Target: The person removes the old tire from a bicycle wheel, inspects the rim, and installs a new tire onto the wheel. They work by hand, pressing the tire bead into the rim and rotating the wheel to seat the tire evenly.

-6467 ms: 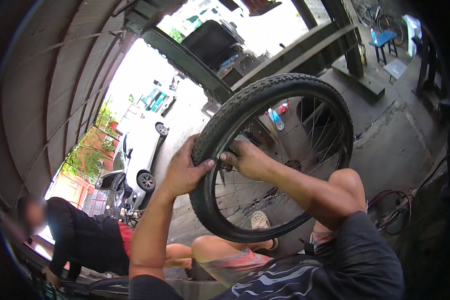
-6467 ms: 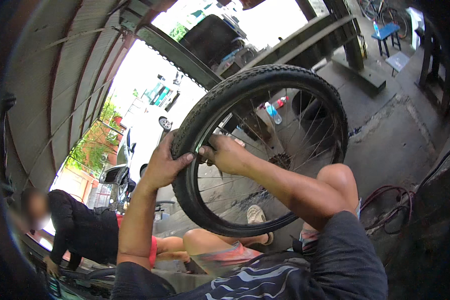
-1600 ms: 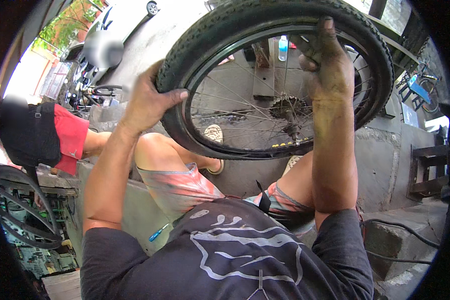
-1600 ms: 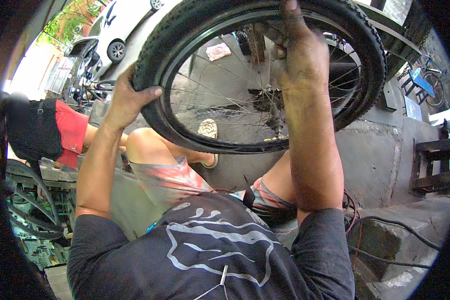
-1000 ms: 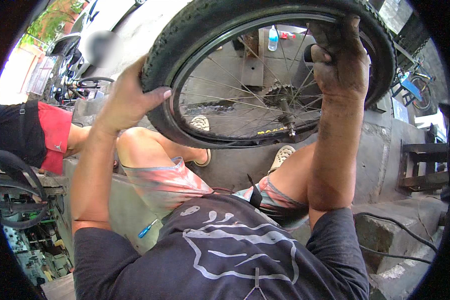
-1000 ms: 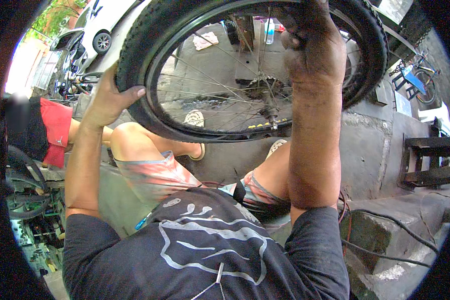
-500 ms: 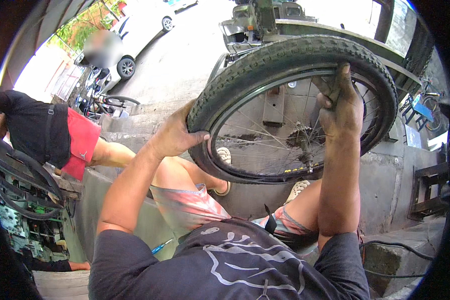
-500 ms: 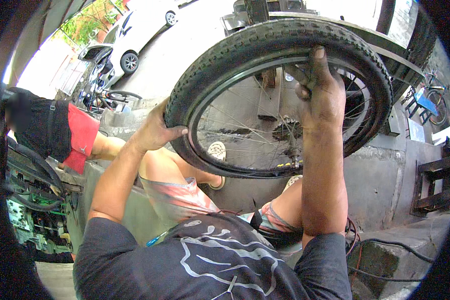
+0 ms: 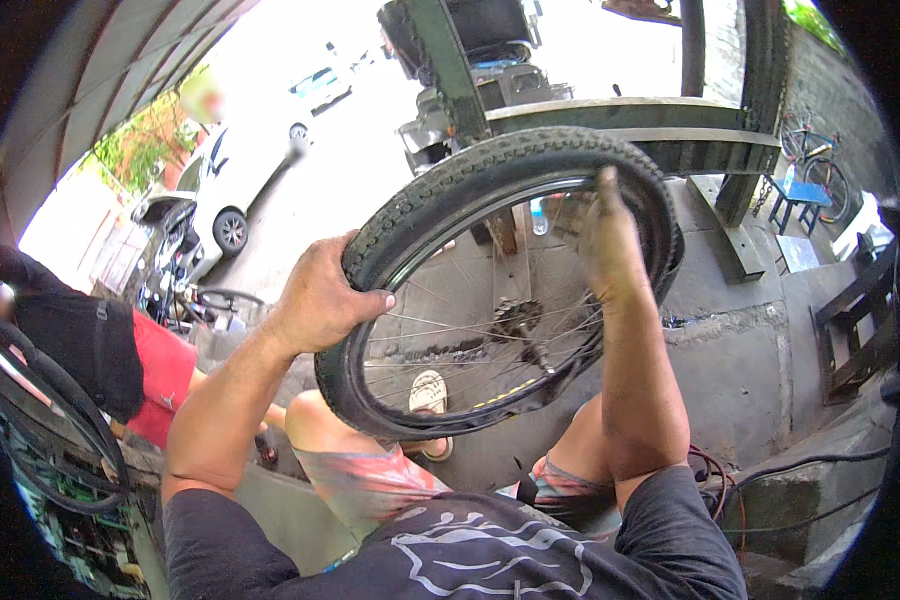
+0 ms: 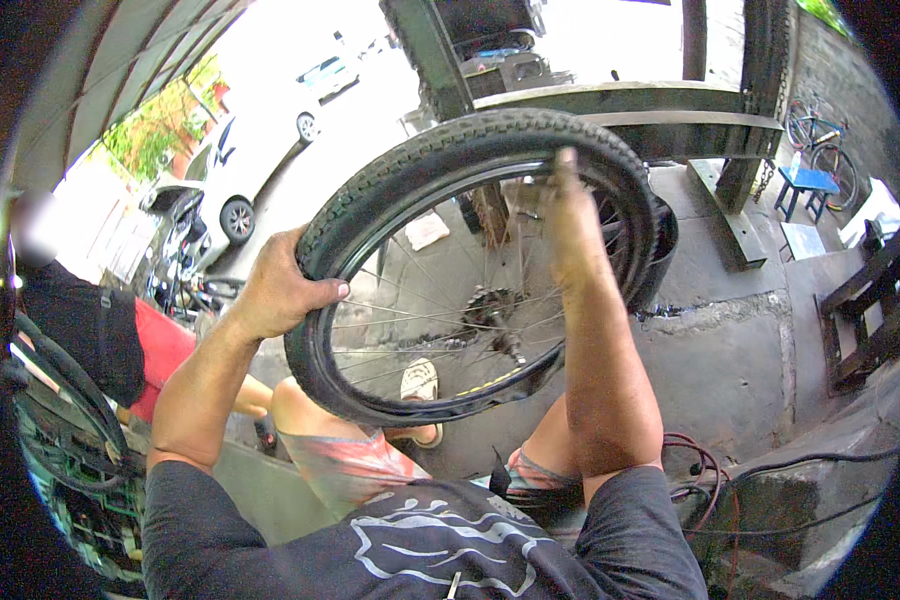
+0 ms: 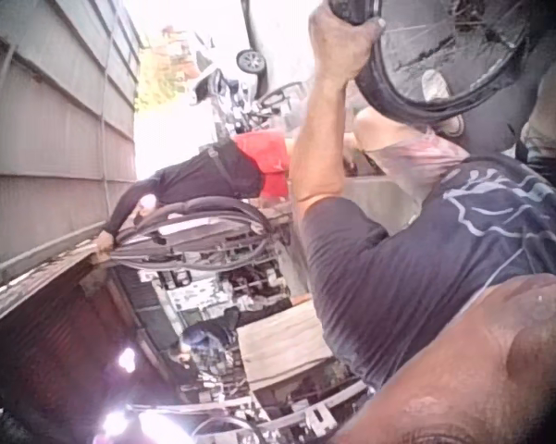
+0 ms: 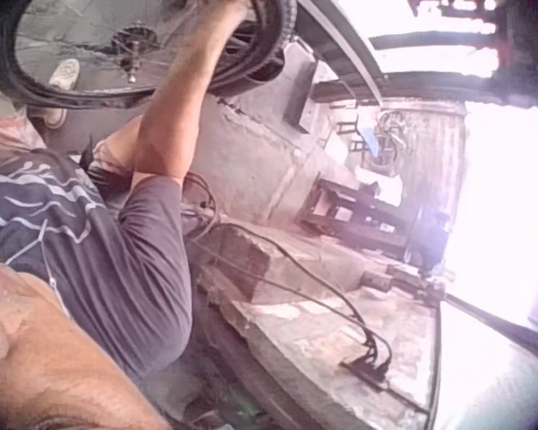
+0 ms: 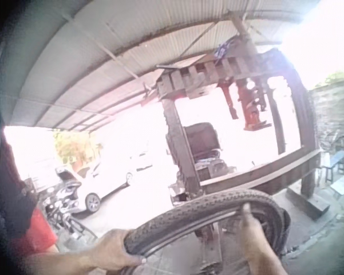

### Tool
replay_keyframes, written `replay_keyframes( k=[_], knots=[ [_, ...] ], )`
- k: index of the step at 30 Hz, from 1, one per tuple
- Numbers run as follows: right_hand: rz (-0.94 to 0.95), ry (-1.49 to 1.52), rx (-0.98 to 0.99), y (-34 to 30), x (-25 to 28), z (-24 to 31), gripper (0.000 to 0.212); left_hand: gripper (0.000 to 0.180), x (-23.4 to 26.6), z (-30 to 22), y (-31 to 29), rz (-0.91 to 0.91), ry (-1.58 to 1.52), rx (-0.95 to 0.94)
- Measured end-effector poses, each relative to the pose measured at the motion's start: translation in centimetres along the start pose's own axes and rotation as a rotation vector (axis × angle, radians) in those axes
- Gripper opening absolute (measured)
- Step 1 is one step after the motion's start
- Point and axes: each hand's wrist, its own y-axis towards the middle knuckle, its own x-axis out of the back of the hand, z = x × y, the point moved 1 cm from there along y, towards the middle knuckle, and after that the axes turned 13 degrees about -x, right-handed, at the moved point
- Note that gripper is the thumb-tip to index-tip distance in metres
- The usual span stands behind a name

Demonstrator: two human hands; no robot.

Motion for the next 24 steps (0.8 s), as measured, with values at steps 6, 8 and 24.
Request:
replay_keyframes(
  k=[6, 8, 24],
  knots=[
    [-0.26, -1.482, -0.041, -6.6, -4.1, 3.1, 0.07, 0.051, 2.0, -0.5, 1.4, 0.056, 0.184, -0.016],
    [0.067, -1.294, -0.101, -6.9, -6.1, 1.6, 0.055, 0.049, 2.0, -0.8, 1.9, 0.097, 0.243, 0.037],
    [0.343, 0.111, -0.111, -3.0, -10.4, -8.0, 0.046, 0.069, -0.2, -0.5, 3.0, 0.16, 0.312, -0.009]
  ],
)
